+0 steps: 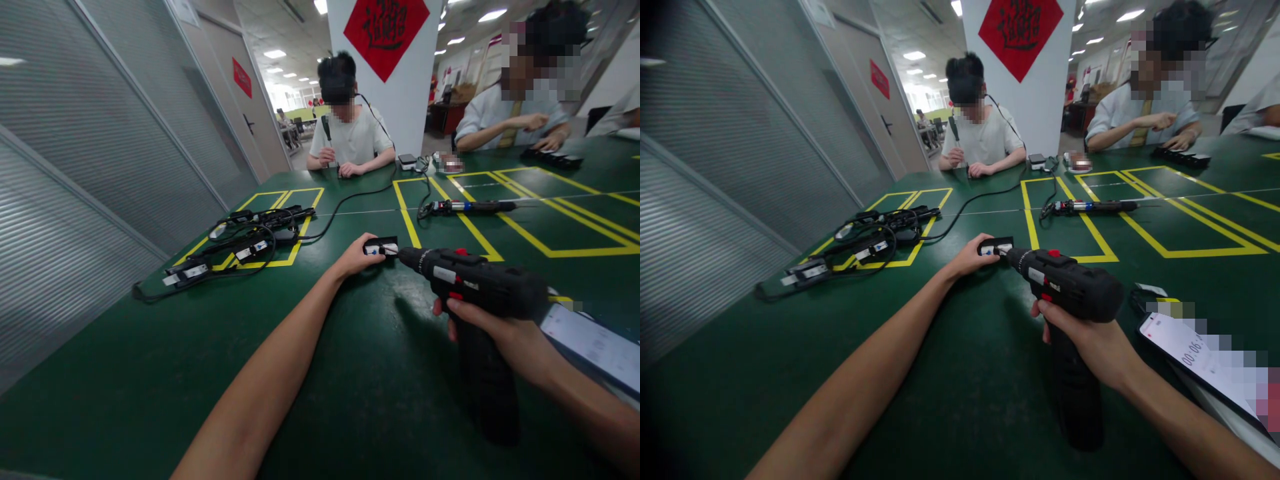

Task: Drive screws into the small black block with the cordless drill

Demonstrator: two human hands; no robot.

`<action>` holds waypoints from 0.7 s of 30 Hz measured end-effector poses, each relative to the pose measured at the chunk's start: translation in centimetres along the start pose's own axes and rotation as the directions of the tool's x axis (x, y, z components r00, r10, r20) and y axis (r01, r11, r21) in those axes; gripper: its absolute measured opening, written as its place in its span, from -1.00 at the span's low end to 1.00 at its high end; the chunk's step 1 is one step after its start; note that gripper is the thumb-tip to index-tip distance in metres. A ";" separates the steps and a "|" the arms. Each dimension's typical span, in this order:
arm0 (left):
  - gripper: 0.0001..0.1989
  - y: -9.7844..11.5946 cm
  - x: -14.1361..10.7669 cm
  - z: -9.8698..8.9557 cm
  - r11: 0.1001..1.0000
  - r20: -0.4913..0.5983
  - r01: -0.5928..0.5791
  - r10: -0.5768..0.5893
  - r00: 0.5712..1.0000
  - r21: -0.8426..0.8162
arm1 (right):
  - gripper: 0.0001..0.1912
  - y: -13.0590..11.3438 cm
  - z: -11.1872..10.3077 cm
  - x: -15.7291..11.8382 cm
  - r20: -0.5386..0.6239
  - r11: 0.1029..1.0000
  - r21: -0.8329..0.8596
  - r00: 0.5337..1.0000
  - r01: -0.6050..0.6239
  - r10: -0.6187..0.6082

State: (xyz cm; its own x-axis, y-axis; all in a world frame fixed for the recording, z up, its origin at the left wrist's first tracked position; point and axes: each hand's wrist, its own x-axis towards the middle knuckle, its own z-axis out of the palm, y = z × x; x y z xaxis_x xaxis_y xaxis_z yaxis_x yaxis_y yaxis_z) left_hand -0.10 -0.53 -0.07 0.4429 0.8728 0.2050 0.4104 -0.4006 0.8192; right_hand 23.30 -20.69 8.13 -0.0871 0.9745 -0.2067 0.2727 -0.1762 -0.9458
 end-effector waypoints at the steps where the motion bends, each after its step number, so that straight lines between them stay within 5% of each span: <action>1: -0.46 0.1 0.0 0.0 1.000 0.003 0.007 -0.007 1.000 0.003 | -0.75 0.0 0.0 0.0 0.004 1.000 -0.002 1.000 0.006 -0.006; 21: -0.46 0.4 -0.2 -0.1 0.999 0.009 0.026 -0.026 1.000 0.021 | -0.74 0.1 -0.1 0.1 -0.020 1.000 0.009 1.000 -0.013 0.013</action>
State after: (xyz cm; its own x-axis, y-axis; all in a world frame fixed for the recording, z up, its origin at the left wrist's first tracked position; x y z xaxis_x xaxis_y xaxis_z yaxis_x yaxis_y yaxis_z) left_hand -0.12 -0.84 0.31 0.4387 0.8807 0.1787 0.4385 -0.3833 0.8129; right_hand 23.42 -20.59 8.07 -0.0643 0.9747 -0.2139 0.2656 -0.1899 -0.9452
